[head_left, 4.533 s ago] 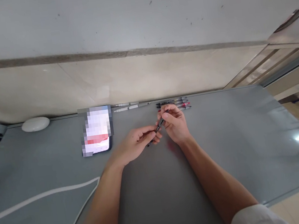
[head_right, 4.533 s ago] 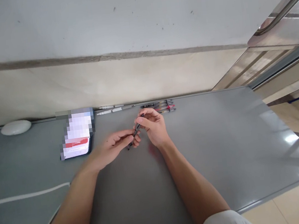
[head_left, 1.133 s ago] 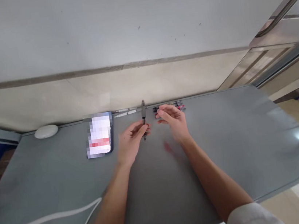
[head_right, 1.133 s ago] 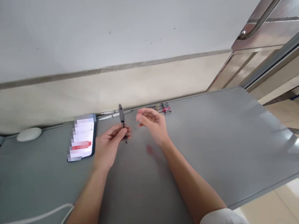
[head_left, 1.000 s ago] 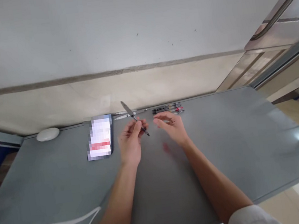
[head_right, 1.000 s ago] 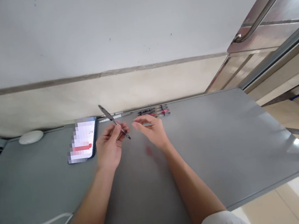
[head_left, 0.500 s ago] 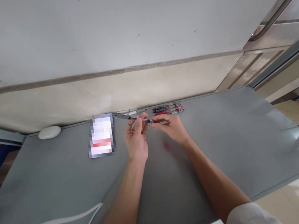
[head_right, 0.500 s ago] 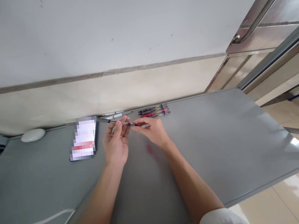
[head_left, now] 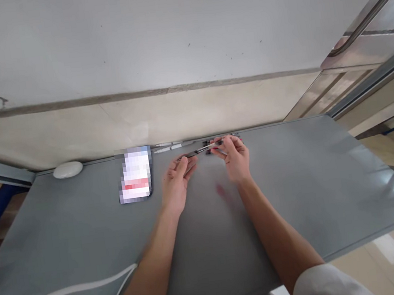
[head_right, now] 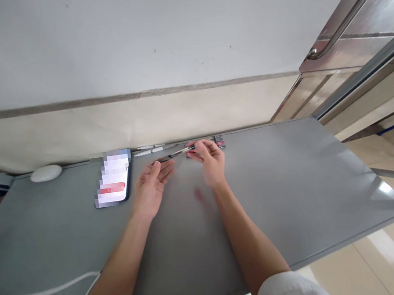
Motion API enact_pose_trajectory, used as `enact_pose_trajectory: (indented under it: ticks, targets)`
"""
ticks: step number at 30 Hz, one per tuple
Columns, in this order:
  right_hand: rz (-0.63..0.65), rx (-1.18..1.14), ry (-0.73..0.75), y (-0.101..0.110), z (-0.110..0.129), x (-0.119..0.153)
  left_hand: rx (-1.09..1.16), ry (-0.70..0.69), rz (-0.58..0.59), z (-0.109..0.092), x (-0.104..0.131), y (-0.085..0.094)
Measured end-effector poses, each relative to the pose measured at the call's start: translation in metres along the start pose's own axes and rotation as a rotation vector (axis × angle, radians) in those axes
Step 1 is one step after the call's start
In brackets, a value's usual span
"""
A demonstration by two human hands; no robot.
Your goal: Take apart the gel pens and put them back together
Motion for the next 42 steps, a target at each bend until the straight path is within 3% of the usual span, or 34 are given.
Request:
enact_pose_trajectory:
  ticks: [4, 7, 10, 13, 18, 27, 36, 42]
  targets:
    - [-0.168, -0.172, -0.024, 0.008, -0.009, -0.003, -0.384, -0.213, -0.011, -0.025, -0.002, 0.008]
    - [-0.211, -0.273, -0.012, 0.010, -0.014, -0.004, -0.879, -0.444, 0.057, -0.037, 0.001, -0.005]
    - [-0.195, -0.371, -0.018, 0.010, -0.021, -0.003, -1.226, -0.701, 0.131, -0.037, 0.008, -0.021]
    - [-0.176, -0.413, -0.026, 0.012, -0.029, 0.000, -1.442, -0.806, 0.142, -0.027, 0.010, -0.022]
    - [-0.126, -0.497, 0.001, 0.016, -0.032, 0.002, -1.569, -0.790, 0.215, -0.011, 0.012, -0.019]
    - [-0.147, -0.494, 0.037, 0.019, -0.025, -0.005, -1.669, -0.738, 0.215, -0.001, 0.009, -0.016]
    - [-0.168, -0.444, 0.004, 0.019, -0.028, -0.008, -1.625, -0.715, 0.224, 0.001, 0.006, -0.014]
    - [-0.136, -0.577, -0.022, 0.016, -0.030, -0.007, -1.667, -0.730, 0.233, 0.003, 0.006, -0.015]
Point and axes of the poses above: each hand's wrist, its own x-axis away from the middle knuckle, its own y-axis out of the back of the hand, z = x × y, the point moved 10 cm from there along -x, towards the middle knuckle, and after that the axes turned 6 degrees about -z, right-handed, at the moved point
